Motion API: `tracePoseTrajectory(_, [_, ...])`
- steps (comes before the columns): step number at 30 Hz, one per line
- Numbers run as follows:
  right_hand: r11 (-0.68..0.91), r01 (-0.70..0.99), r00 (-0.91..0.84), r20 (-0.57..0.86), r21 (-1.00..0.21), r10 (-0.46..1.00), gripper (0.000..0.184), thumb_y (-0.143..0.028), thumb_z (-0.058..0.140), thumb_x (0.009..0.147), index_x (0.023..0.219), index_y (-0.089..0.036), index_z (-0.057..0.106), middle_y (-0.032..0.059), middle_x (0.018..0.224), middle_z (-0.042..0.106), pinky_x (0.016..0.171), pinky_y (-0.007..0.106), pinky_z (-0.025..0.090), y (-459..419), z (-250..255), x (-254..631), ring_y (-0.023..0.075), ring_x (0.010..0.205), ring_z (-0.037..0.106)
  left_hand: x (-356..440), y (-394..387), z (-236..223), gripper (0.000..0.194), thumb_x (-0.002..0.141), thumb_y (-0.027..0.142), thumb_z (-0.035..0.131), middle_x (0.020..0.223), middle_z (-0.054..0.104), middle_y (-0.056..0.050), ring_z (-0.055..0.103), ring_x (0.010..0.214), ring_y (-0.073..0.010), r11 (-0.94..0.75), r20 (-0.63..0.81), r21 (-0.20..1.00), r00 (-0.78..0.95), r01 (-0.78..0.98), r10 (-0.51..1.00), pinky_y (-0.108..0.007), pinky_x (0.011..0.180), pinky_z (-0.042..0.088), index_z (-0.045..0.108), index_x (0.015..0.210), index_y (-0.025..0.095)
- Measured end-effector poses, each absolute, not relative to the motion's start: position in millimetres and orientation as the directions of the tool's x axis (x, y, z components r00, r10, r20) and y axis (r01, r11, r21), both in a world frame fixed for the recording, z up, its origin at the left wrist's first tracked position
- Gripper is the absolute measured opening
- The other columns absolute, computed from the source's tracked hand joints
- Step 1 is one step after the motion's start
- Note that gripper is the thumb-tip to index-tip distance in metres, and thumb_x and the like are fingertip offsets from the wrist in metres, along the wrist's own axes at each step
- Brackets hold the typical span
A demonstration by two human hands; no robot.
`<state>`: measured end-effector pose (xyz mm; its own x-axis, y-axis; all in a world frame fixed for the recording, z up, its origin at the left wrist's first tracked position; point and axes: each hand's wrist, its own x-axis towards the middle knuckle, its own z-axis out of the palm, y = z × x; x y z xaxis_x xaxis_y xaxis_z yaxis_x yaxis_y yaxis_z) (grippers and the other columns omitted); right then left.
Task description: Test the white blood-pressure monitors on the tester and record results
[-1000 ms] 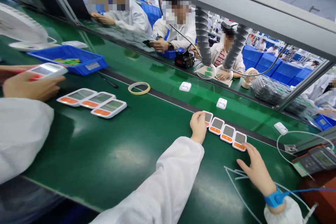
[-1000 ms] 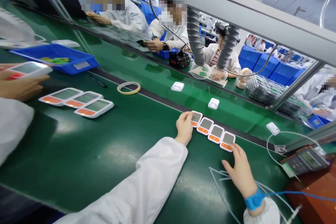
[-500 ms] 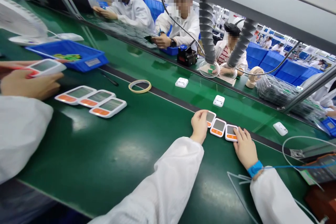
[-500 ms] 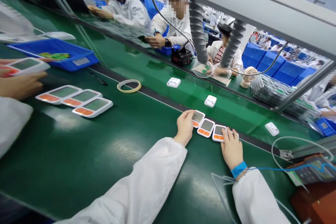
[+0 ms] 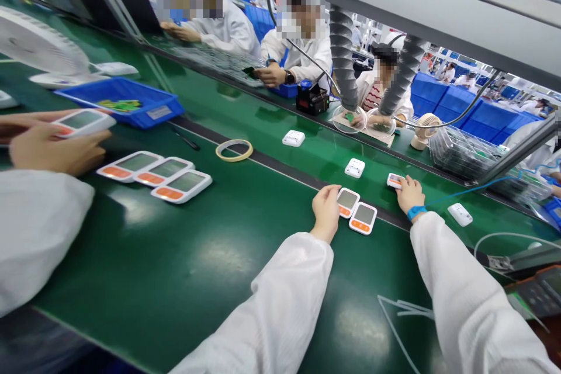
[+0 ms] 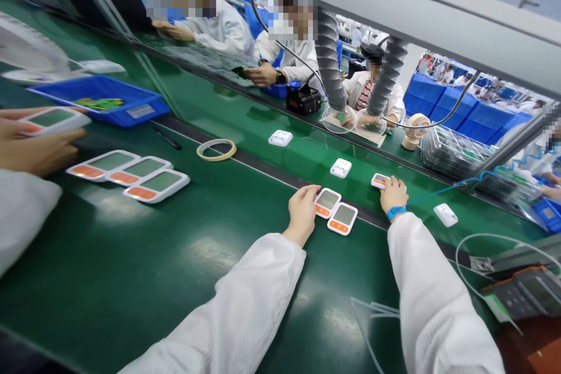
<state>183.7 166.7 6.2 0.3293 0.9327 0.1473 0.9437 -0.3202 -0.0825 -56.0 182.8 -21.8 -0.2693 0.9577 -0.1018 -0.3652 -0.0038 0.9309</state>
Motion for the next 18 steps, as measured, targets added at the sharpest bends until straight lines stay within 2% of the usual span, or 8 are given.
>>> tracePoseTrajectory(4, [-0.304, 0.949, 0.312, 0.111, -0.088, 0.943, 0.052, -0.031, 0.044, 0.099, 0.149, -0.022, 0.04, 0.0119, 0.16, 0.024, 0.107, 0.063, 0.035, 192, -3, 172, 0.0353, 0.145, 0.018, -56, 180, -21, 0.02, 0.066, 0.033, 0.063, 0.072, 0.067, -0.003, 0.061, 0.068, -0.0164, 0.005, -0.104, 0.934, -0.259, -0.358, 0.96, -0.026, 0.06, 0.046, 0.069, 0.074, 0.016])
tracePoseTrajectory(8, [-0.281, 0.954, 0.289, 0.075, -0.105, 0.954, 0.057, -0.037, 0.042, 0.1, 0.152, -0.016, 0.035, 0.0158, 0.16, 0.022, 0.11, 0.07, 0.021, 183, -4, 145, 0.0384, 0.147, 0.013, -58, 183, -22, 0.019, 0.065, 0.032, 0.062, 0.07, 0.066, -0.003, 0.061, 0.067, -0.0163, 0.02, -0.121, 0.927, -0.25, -0.374, 0.961, -0.026, 0.061, 0.047, 0.068, 0.071, 0.015])
tracePoseTrajectory(10, [-0.271, 0.955, 0.281, 0.077, -0.123, 0.957, 0.058, -0.041, 0.036, 0.102, 0.153, -0.013, 0.031, 0.0191, 0.159, 0.023, 0.108, 0.07, 0.025, 162, -1, 122, 0.0401, 0.146, 0.016, -59, 185, -24, 0.019, 0.065, 0.032, 0.061, 0.072, 0.067, -0.004, 0.063, 0.07, -0.0169, 0.027, -0.133, 0.921, -0.25, -0.389, 0.959, -0.027, 0.064, 0.05, 0.067, 0.071, 0.015])
tracePoseTrajectory(13, [-0.135, 0.978, 0.147, 0.064, -0.159, 0.987, 0.057, -0.049, 0.032, 0.103, 0.154, -0.024, 0.032, 0.0095, 0.161, 0.024, 0.107, 0.058, 0.038, 115, -2, 76, 0.033, 0.147, 0.018, -57, 187, -27, 0.022, 0.064, 0.035, 0.061, 0.074, 0.067, -0.005, 0.066, 0.076, -0.0182, 0.049, -0.149, 0.91, -0.216, -0.412, 0.965, -0.03, 0.071, 0.053, 0.065, 0.073, 0.016])
tracePoseTrajectory(15, [0.019, 0.985, -0.002, 0.098, -0.173, 0.995, 0.068, -0.059, 0.043, 0.097, 0.155, -0.026, 0.03, 0.0094, 0.162, 0.02, 0.105, 0.066, 0.035, 86, -7, 51, 0.039, 0.147, 0.014, -54, 186, -29, 0.024, 0.064, 0.037, 0.061, 0.073, 0.067, -0.004, 0.067, 0.074, -0.0187, 0.071, -0.15, 0.911, -0.166, -0.405, 0.975, -0.031, 0.071, 0.054, 0.064, 0.074, 0.016])
tracePoseTrajectory(16, [0.035, 0.989, -0.019, 0.111, -0.146, 0.994, 0.073, -0.062, 0.049, 0.093, 0.154, -0.025, 0.031, 0.0103, 0.162, 0.02, 0.104, 0.072, 0.031, 76, -10, 43, 0.0421, 0.147, 0.011, -52, 185, -30, 0.024, 0.064, 0.038, 0.062, 0.071, 0.067, -0.004, 0.066, 0.071, -0.0186, 0.082, -0.148, 0.916, -0.142, -0.393, 0.979, -0.032, 0.069, 0.054, 0.065, 0.074, 0.016])
tracePoseTrajectory(18, [0.0, 0.994, 0.012, 0.119, -0.107, 0.993, 0.072, -0.058, 0.053, 0.093, 0.153, -0.023, 0.034, 0.0128, 0.161, 0.023, 0.101, 0.074, 0.032, 69, -13, 36, 0.0434, 0.146, 0.012, -49, 183, -31, 0.024, 0.063, 0.037, 0.064, 0.07, 0.067, -0.005, 0.065, 0.067, -0.018, 0.092, -0.138, 0.93, -0.105, -0.355, 0.985, -0.031, 0.066, 0.053, 0.066, 0.073, 0.016])
